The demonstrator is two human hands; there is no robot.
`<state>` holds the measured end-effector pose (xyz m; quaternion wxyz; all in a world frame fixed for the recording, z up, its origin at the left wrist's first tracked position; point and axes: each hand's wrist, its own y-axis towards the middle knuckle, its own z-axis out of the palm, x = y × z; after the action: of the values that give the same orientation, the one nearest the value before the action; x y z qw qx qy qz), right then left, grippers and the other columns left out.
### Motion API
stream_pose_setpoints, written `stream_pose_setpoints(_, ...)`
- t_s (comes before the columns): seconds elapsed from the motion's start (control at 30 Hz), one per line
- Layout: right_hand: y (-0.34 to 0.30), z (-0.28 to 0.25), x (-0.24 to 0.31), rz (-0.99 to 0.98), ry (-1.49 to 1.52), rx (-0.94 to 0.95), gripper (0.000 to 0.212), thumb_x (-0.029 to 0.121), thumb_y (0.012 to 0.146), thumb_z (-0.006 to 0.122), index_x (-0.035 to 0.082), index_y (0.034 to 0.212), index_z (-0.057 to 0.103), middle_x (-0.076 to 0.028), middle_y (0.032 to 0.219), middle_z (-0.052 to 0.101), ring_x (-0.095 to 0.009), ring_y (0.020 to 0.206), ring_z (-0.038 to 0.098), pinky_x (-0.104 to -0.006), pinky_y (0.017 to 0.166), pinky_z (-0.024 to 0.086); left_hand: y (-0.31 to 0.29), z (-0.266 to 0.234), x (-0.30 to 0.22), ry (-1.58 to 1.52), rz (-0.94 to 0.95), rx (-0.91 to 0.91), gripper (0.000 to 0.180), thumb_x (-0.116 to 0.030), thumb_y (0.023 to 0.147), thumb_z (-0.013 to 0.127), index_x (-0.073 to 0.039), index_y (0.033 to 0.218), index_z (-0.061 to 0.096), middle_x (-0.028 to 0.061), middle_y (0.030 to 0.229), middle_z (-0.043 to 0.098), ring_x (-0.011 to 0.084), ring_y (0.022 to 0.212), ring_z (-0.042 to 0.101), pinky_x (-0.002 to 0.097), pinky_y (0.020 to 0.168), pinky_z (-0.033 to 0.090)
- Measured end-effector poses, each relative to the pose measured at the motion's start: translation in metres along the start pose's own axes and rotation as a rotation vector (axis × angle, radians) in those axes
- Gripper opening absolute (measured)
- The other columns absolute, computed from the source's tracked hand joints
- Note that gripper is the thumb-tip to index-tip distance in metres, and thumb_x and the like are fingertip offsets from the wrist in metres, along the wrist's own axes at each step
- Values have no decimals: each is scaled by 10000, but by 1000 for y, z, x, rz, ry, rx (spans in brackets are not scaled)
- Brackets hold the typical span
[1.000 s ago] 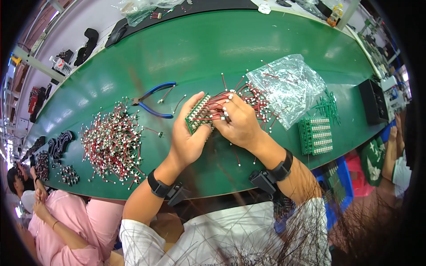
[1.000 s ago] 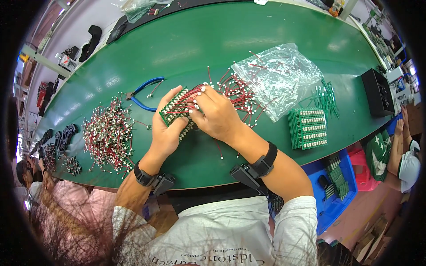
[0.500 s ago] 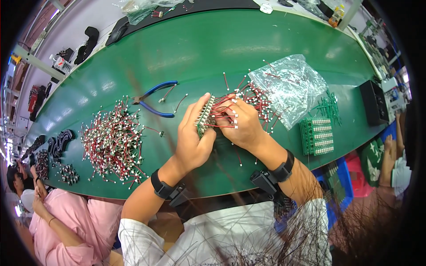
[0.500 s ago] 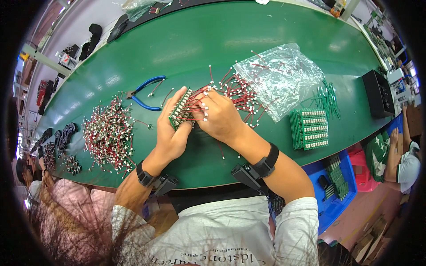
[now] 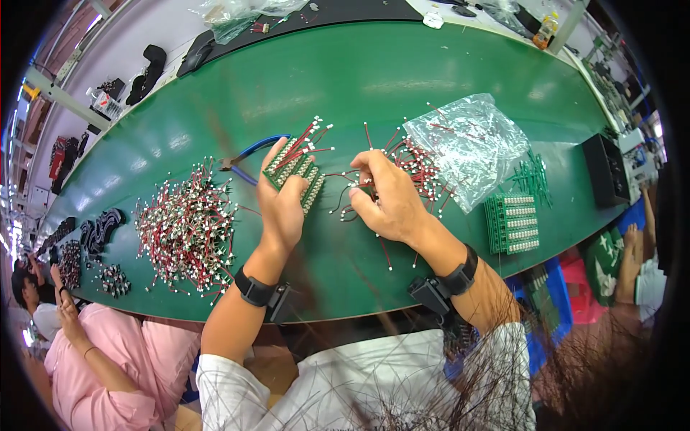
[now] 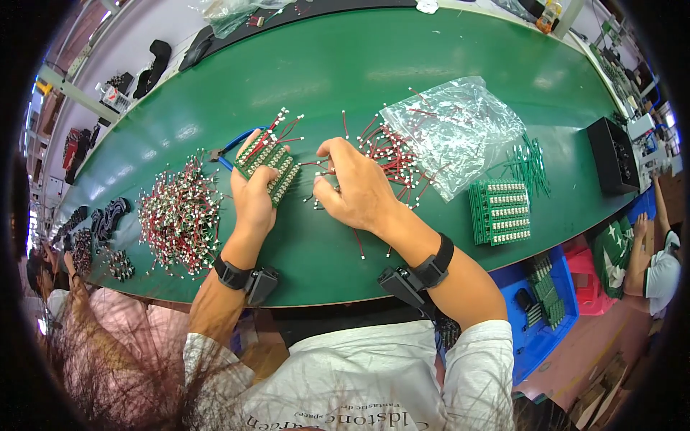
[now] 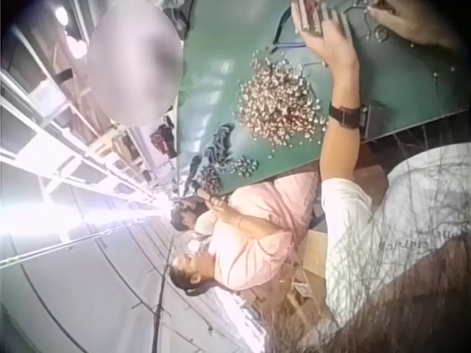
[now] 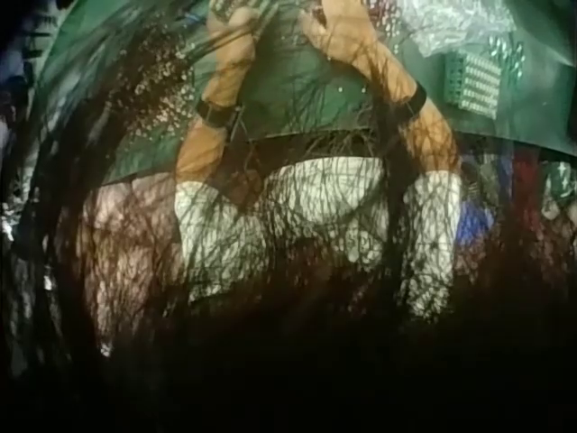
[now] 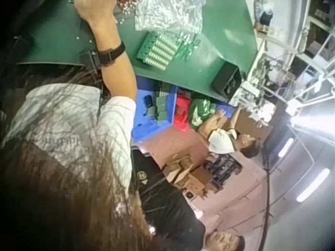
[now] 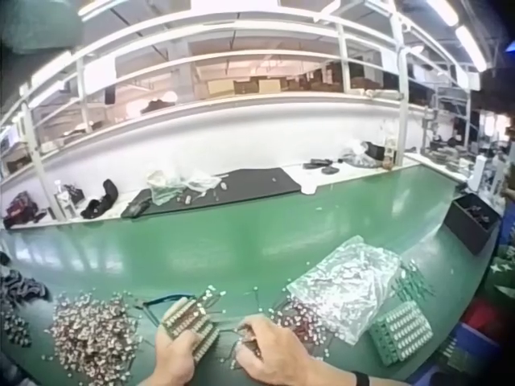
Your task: The person picks up a circuit board and inserts the ends of red wires into it by hand. The person continues to pick up more wires from the table and insert them into the board.
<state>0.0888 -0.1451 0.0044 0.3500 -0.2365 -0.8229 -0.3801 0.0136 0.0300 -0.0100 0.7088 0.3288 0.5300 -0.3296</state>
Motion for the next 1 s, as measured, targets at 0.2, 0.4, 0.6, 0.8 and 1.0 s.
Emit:
stream_pose_setpoints(0.2,0,3,-11,-83,55,45,187,17,845,576,-12,1025,534,-129,860,551,-231,731,577,-325,643,472,-6,8,-2,-27,20,55,600,78,814,465,50,1409,388,99,1147,620,103,926,581,242,800,488)
stream_pose_setpoints(0.4,1,2,1,-43,98,89,126,-13,841,594,-3,966,600,-99,874,562,-172,704,565,-289,611,465,-11,9,-2,-72,15,99,611,97,821,450,50,1423,361,92,1156,612,102,927,582,244,810,486)
stream_pose_setpoints(0.6,0,8,8,-25,227,48,121,-40,833,598,7,943,621,-88,886,573,-166,733,575,-282,634,465,-17,15,-4,-204,-91,131,636,108,811,442,27,1435,347,123,1168,609,151,999,606,280,869,500)
stream_pose_setpoints(0.8,-1,13,-1,-114,155,137,129,-51,810,616,8,924,604,-110,870,563,-238,742,595,-332,659,487,-15,18,-10,-279,-90,91,637,102,794,421,44,1425,345,155,1182,607,175,986,614,298,872,507)
stream_pose_setpoints(1.0,1,5,-7,-170,78,148,148,-44,790,634,15,922,599,-118,860,564,-278,730,593,-362,656,491,-6,9,-9,-191,59,-13,630,99,808,430,51,1429,337,154,1206,603,196,1064,612,290,866,511)
